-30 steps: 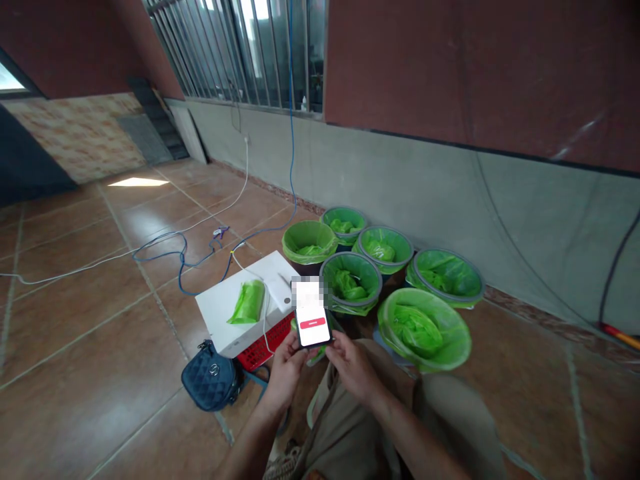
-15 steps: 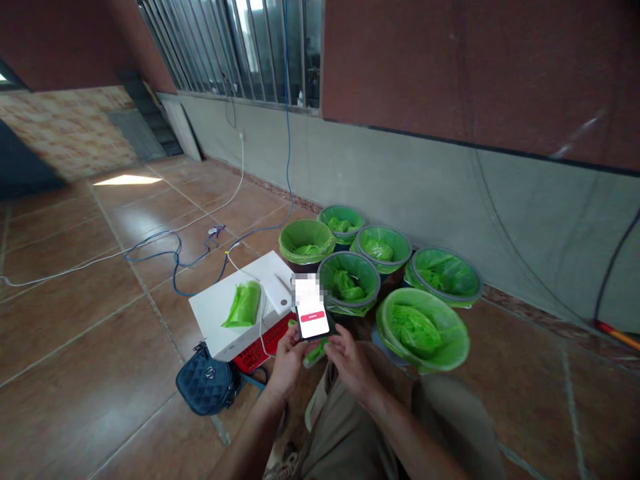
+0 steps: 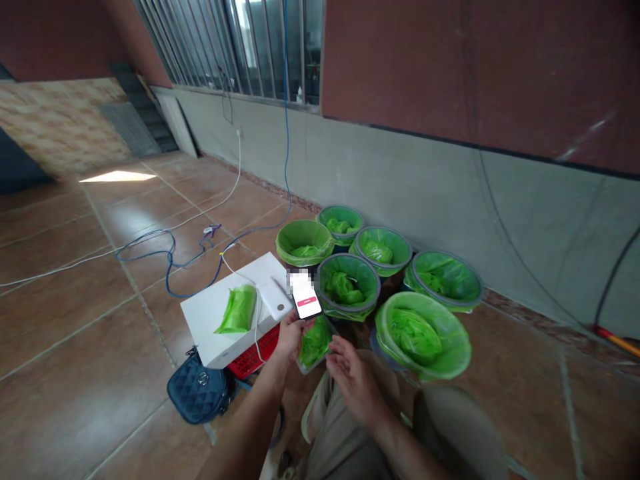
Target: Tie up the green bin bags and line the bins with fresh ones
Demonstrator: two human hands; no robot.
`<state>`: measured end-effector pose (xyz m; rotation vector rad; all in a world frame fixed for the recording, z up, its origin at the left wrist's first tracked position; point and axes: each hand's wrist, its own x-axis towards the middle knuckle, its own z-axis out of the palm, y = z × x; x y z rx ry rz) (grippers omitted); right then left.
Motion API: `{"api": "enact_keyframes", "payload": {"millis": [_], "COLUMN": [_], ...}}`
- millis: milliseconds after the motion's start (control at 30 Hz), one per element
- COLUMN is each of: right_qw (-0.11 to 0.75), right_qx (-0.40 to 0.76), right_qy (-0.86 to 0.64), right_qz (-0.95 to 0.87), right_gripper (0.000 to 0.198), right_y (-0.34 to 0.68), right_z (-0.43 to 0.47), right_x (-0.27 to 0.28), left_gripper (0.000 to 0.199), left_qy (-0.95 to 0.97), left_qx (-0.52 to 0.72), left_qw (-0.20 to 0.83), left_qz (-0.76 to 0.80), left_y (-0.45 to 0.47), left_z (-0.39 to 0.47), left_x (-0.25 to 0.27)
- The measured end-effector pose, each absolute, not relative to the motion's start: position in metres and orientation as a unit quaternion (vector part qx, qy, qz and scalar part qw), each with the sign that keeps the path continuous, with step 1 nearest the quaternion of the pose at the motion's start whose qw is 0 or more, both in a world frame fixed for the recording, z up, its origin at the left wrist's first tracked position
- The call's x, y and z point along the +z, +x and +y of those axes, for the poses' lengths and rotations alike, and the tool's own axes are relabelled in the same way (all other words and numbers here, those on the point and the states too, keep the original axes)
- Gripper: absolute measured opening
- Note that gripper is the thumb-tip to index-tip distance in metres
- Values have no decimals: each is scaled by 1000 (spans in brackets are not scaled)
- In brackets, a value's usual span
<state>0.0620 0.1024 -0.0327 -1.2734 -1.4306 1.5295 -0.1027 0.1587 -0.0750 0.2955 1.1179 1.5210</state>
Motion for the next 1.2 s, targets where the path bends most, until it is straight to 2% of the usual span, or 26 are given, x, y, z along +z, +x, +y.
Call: {"api": "enact_keyframes", "payload": {"millis": [300, 567, 1000, 1200], "right_qw": [288, 274, 292, 294], "right_qx": [594, 590, 586, 572], "right_qy": [-487, -486, -483, -491], "right_qz": [-572, -583, -582, -588], "right_gripper": [43, 41, 40, 37], "right_y": [65, 65, 74, 78], "right_z": [100, 100, 104, 109], "right_x": [-20, -15, -19, -20], "left_gripper": [45, 40, 34, 35], "left_qy": [49, 21, 76, 46], "left_qx": [647, 643, 611, 626], "left_qw": [571, 524, 498, 517], "left_qz": [503, 559, 611, 582], "left_y": [-103, -101, -152, -149], "left_z": [178, 193, 135, 145], "left_x": [-86, -85, -80, -79]}}
